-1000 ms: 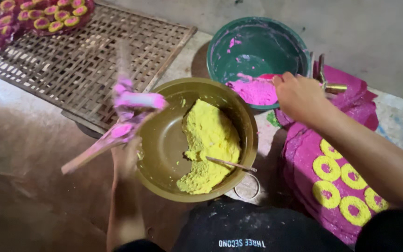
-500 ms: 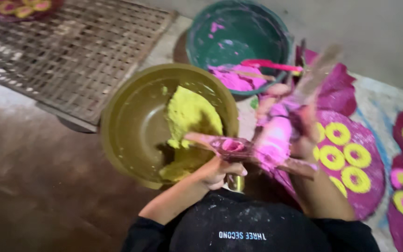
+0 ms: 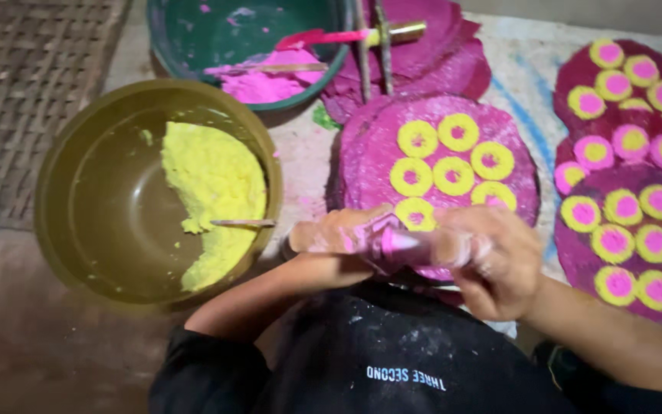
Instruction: The person uses a wooden mallet to press a metal ring into a pink dough base, then fills the ring with yellow dough to create circular patterns. They repeat this process multiple times on a large pink sheet, creating rows of yellow-centered pink circles.
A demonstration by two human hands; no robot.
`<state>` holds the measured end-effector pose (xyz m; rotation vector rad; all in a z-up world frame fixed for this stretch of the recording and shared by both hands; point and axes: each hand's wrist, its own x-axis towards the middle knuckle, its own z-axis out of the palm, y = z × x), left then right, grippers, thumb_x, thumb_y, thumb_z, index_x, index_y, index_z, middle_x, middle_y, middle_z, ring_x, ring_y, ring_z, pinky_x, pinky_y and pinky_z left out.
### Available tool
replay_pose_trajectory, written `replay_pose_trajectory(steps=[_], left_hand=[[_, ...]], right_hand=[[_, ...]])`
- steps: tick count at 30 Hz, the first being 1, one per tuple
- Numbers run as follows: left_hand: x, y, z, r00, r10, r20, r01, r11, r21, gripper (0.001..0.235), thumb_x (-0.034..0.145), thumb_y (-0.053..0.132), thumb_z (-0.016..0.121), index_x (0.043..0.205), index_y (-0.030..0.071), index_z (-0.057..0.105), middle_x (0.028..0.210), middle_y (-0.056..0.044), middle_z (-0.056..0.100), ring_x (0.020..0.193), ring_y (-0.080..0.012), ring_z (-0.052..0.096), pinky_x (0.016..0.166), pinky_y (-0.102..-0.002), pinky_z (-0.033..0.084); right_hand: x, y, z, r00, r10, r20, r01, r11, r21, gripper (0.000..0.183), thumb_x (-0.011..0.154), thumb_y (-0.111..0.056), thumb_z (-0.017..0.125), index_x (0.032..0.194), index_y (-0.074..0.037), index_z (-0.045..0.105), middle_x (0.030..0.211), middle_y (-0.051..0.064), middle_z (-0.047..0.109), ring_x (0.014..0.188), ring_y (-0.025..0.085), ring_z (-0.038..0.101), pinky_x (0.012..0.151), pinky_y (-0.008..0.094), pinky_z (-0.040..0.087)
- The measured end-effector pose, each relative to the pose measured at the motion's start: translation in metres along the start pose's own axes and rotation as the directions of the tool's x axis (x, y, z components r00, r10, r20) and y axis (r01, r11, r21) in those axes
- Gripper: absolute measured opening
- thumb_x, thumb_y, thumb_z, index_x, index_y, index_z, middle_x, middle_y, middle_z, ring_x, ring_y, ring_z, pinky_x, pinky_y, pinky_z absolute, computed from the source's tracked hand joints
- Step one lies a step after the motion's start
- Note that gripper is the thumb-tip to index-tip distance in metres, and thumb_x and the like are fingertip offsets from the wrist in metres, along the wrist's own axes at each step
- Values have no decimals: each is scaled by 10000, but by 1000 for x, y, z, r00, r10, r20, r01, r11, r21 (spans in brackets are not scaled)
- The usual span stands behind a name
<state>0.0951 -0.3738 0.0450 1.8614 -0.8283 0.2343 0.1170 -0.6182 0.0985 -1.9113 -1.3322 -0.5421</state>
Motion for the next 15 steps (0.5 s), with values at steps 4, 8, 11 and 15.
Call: replay_pose_trajectory(steps=[4,8,11,15], left_hand=[[4,-1,26,771,-523,364,548,836,39,526,905,246,788,1381,136,592,1135,-75,723,1058,-227,696,892,-338,537],[26,-11,52,868,-326,376,459,817,-351,420,914,124,722,1326,92,642,1271,-89,712,1211,-212,687,1026,-343,572],[40,-19,53,897,-308,316,440,694,-570,506,848,126,804,1319,55,634,1323,-145,691,1261,-255,658,1075,-401,542],[77,-39,32,920,-237,311,353,845,-402,631,903,191,802,1454,61,522,1477,-146,592,1381,-262,586,1195,-418,476]], right_hand=[[-2,-11,-4,1000,19,14,-19,1000,2,389,889,-132,709,1239,-102,541,1185,218,691,968,342,713,743,421,530],[-9,1,-16,959,271,83,-277,959,64,444,938,-164,661,1347,-55,526,1384,221,580,1207,372,620,968,484,514],[-33,26,-40,716,621,319,-686,542,485,829,1040,-370,630,1621,-16,156,1661,211,273,1474,338,380,1134,478,365],[-68,79,-71,351,353,867,-931,30,365,893,912,-686,558,1444,30,512,1345,168,631,1234,242,588,1035,398,455]])
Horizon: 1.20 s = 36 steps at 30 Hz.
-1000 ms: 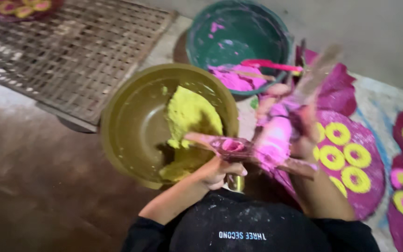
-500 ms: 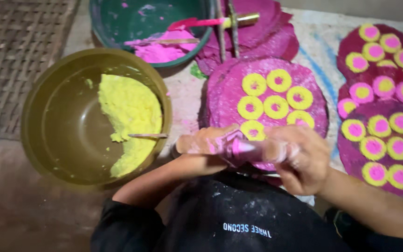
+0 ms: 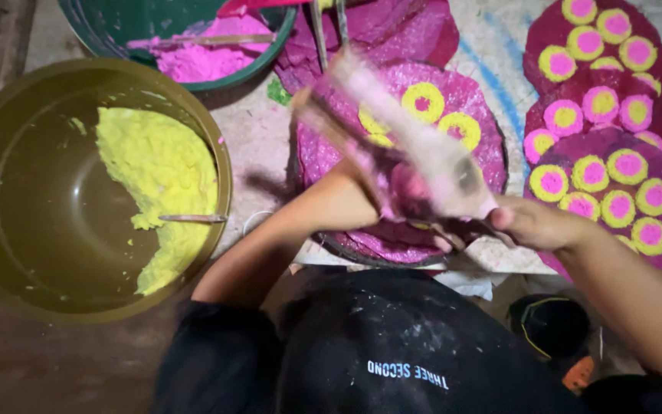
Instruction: The person uses a wooden mallet to press a metal ring into a pink dough base, then fills the ring with yellow dough to create circular patterns. They repeat this process multiple times on a large pink sheet, creating rows of yellow-centered pink circles.
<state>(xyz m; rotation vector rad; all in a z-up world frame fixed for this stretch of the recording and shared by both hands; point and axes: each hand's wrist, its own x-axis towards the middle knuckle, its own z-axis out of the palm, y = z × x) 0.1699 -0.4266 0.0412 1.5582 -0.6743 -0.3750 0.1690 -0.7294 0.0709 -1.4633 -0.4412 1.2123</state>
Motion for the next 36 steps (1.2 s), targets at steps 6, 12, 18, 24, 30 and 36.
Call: replay_pose_trajectory(steps=[6,12,18,24,30,36], left_hand=[[31,-27,-25,858,435,-272,-427,312,-849,929,901,688,633,1586,137,333,1474,-51,502,1443,-230,446,1269,-456,314],[55,-104,11,878,99,-469,-454,-143,-879,393,1086,509,512,1153,121,522,963,-15,517,990,-186,551,1075,-439,460],[63,-136,-8,861,158,-483,-446,-222,-867,343,1070,493,459,1047,152,496,900,9,496,887,-167,541,996,-409,505],[55,-139,-4,868,149,-474,-444,-195,-874,378,1064,520,441,1011,152,504,863,15,486,860,-165,544,958,-417,539],[65,-123,-9,847,168,-505,-492,-113,-863,332,1060,466,443,1011,144,508,861,7,498,854,-157,541,945,-414,540],[71,-101,-58,878,238,-415,-451,125,-884,230,1022,341,494,1012,111,503,884,-5,510,888,-143,550,920,-344,492]], right_hand=[[-15,38,-27,967,224,123,-253,901,352,927,872,-757,499,1384,15,509,1113,176,674,1056,271,646,920,394,510],[2,47,-25,849,480,-219,-482,875,50,909,905,-767,256,1107,0,700,902,133,731,865,236,694,801,373,564],[27,48,-20,792,374,-483,-517,831,-204,869,938,-720,270,929,6,747,802,125,738,743,230,695,719,381,560],[29,61,-10,797,387,-464,-500,854,-147,843,938,-712,299,884,12,727,767,117,730,723,223,709,705,373,571],[33,66,-21,784,298,-544,-481,846,-230,810,956,-708,331,978,15,697,846,145,710,795,250,677,746,409,544],[40,57,-46,947,147,-287,-180,979,-92,847,945,-738,253,1123,-33,685,959,104,724,914,206,684,836,353,543]])
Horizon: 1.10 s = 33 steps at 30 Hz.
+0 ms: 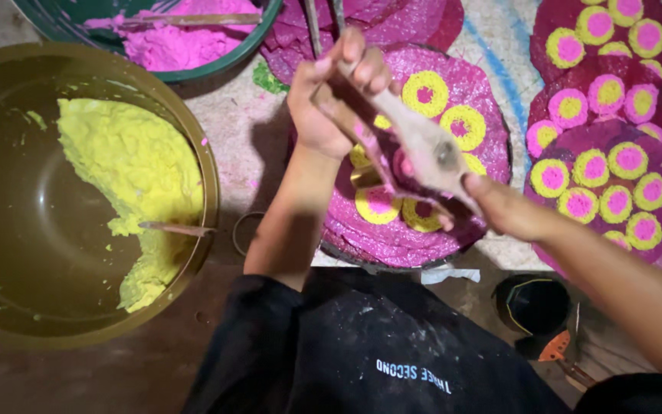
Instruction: The person uses a wooden mallet to press a metal ring into a pink dough base, then fills the ring with yellow dough to create circular patterns. They repeat this process multiple times on a large pink sheet, creating rows of yellow-centered pink circles.
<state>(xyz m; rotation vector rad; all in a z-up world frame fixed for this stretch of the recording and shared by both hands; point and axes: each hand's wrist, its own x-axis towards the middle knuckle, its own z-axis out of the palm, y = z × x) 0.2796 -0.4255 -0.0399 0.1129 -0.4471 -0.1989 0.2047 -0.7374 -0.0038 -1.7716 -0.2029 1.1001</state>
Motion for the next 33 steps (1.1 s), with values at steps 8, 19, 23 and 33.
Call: replay_pose_trajectory(steps=[8,19,23,33], left_hand=[[32,-14,-43,997,76,19,-69,968,-243,232,1003,366,484,1027,136,504,865,8,506,872,-162,554,990,-406,538],[31,-18,-65,995,93,-38,-99,968,-230,270,1002,405,474,1000,138,519,840,14,523,837,-152,557,906,-406,562],[47,10,-45,999,45,16,-43,995,-92,250,1041,367,473,1040,119,509,831,5,520,830,-138,542,810,-299,501],[93,-10,-62,996,66,-53,-74,983,-170,228,975,366,488,988,139,506,847,18,515,847,-153,566,934,-388,524]], right_hand=[[29,-27,-3,930,165,-329,-268,917,-296,866,1010,-675,265,948,46,741,785,144,720,734,233,678,723,396,525],[51,-34,3,930,161,-332,-267,915,-302,770,1017,-641,291,911,13,683,725,126,671,675,248,652,667,406,527],[51,-42,-11,953,-54,-299,-41,952,-304,750,986,-680,267,1063,-63,686,885,74,696,838,194,628,746,377,506],[65,-43,-53,910,79,-408,-237,905,-352,866,978,-713,201,887,-16,706,743,114,697,713,249,668,715,413,534]])
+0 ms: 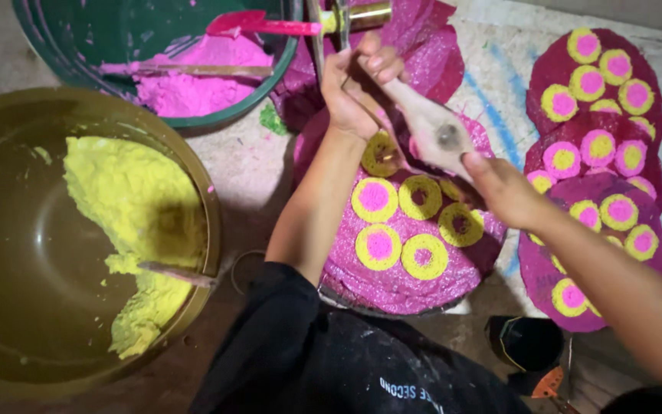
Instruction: The person uses a wooden mallet to press a metal ring into a pink dough base, then fills the ring with yellow dough to create circular patterns. They repeat this process multiple times on a large pink sheet, creating rows of yellow-centered pink circles.
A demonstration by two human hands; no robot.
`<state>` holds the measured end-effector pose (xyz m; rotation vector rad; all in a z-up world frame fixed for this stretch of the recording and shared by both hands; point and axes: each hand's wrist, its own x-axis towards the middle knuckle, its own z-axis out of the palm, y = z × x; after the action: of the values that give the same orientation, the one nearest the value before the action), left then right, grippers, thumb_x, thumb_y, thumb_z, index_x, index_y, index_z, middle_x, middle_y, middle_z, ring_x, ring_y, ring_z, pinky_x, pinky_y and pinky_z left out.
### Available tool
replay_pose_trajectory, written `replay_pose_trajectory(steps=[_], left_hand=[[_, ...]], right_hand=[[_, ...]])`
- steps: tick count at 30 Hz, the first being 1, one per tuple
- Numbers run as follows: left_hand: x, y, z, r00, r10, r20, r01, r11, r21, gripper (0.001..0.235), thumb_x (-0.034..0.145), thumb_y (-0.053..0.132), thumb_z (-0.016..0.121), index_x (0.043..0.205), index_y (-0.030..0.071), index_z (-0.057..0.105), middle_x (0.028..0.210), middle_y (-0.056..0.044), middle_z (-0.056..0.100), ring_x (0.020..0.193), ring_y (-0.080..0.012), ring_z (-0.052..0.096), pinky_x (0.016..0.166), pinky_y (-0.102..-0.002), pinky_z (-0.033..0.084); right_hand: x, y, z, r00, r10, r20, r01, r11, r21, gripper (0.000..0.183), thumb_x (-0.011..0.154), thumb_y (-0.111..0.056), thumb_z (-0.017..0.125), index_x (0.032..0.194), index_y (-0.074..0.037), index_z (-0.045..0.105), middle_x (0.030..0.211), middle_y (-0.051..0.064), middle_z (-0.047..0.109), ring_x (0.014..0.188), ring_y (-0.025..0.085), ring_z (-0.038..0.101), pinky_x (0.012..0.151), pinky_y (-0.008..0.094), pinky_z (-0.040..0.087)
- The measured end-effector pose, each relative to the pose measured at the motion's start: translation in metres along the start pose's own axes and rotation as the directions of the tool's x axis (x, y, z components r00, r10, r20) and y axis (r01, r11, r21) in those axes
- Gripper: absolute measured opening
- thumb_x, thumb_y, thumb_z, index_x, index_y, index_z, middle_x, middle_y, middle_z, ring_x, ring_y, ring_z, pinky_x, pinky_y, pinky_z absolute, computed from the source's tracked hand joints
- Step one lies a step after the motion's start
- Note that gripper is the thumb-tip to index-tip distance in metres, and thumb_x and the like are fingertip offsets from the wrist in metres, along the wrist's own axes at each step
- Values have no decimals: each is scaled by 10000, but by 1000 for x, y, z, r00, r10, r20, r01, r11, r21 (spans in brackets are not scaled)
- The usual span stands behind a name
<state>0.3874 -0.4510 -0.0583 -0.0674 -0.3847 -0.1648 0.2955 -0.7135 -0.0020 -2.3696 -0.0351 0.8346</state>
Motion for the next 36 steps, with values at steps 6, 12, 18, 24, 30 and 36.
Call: replay_pose_trajectory(steps=[6,12,18,24,30,36], left_hand=[[1,10,-52,999,21,49,-24,998,63,303,1001,424,483,964,128,532,794,29,500,771,-134,547,841,-376,557],[-2,4,-59,996,84,-10,-83,995,50,245,984,382,493,944,141,516,781,33,494,751,-134,541,812,-370,548],[-4,20,-25,1000,1,6,-2,990,142,232,974,361,473,965,131,500,798,18,492,782,-144,531,821,-362,513],[-34,-37,-8,985,-35,-169,40,999,30,203,945,334,472,958,133,493,819,11,501,829,-158,535,890,-374,482],[-37,-76,-29,979,-1,-205,-15,997,-79,196,969,340,456,929,152,490,790,28,482,774,-150,522,869,-378,484],[-40,-78,-49,983,-7,-183,8,1000,2,205,945,351,459,908,151,490,742,34,463,703,-139,493,810,-358,476]], right_hand=[[13,-8,20,993,-28,-111,19,996,-82,827,976,-718,241,835,-14,651,680,145,639,642,253,637,658,454,506],[23,-15,23,998,8,-59,-13,996,-88,858,981,-714,255,811,12,680,664,153,668,623,257,663,662,431,534],[21,11,16,981,-188,-49,191,979,65,823,984,-729,256,952,-19,671,745,120,677,717,219,644,668,401,514],[-28,34,-2,980,48,195,-86,977,194,858,938,-724,237,835,-12,703,695,79,700,644,196,679,619,355,536],[-61,36,1,981,181,-71,-173,978,113,715,988,-643,385,867,3,666,688,100,647,596,193,622,587,351,516],[-60,34,11,991,84,-108,-70,989,133,703,1011,-611,389,848,19,656,638,80,618,534,181,602,545,357,506]])
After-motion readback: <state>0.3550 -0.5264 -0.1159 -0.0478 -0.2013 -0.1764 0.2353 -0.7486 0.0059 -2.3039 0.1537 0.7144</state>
